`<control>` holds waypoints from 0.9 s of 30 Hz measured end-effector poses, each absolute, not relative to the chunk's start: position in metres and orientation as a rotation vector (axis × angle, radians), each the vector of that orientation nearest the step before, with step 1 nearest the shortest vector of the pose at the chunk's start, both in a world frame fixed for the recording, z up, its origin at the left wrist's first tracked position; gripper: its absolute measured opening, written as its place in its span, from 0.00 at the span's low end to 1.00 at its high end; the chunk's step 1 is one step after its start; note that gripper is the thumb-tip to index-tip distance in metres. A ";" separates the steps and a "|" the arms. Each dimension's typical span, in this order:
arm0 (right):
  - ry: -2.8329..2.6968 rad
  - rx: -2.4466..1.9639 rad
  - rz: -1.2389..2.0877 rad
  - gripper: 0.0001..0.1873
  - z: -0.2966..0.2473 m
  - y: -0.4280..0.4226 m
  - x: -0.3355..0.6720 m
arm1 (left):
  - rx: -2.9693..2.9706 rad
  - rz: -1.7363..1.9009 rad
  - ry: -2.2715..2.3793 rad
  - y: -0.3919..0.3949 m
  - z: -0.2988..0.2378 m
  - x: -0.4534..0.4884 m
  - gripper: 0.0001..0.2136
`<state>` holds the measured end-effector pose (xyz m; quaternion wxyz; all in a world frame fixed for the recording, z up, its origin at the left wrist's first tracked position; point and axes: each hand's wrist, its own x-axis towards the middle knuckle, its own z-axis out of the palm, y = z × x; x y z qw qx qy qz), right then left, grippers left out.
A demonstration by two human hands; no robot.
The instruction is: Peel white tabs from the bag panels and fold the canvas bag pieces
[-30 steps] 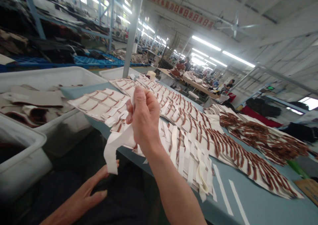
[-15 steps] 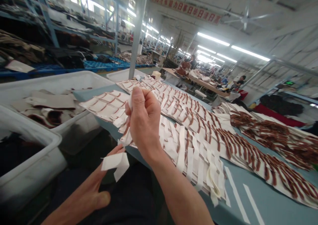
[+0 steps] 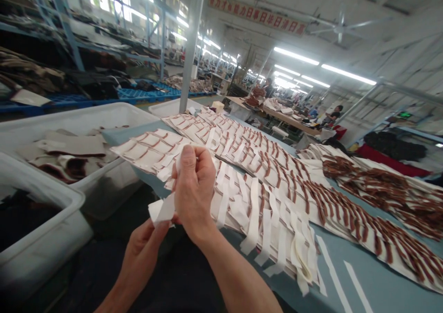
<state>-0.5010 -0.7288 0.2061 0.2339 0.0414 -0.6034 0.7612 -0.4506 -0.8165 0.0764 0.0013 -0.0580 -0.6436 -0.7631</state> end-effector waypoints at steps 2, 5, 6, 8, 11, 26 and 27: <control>-1.646 0.143 2.160 0.26 0.200 -0.727 -0.494 | -0.170 -2.402 -1.998 -0.817 0.076 -0.453 0.18; -1.649 0.186 2.299 0.25 0.190 -0.716 -0.479 | -0.121 -2.421 -1.979 -0.819 0.073 -0.455 0.19; -1.679 0.194 2.357 0.25 0.184 -0.709 -0.473 | -0.102 -2.387 -1.999 -0.821 0.072 -0.456 0.20; -1.786 0.228 2.504 0.27 0.169 -0.694 -0.462 | -0.087 -2.262 -2.067 -0.828 0.071 -0.457 0.21; -1.954 0.322 2.714 0.37 0.139 -0.674 -0.447 | -0.222 -2.015 -2.185 -0.843 0.075 -0.459 0.21; -1.706 0.448 2.801 0.39 0.067 -0.703 -0.463 | -0.834 -1.369 -2.318 -0.862 0.097 -0.462 0.17; -1.720 0.453 2.839 0.42 0.065 -0.705 -0.466 | -0.813 -1.412 -2.340 -0.865 0.100 -0.464 0.16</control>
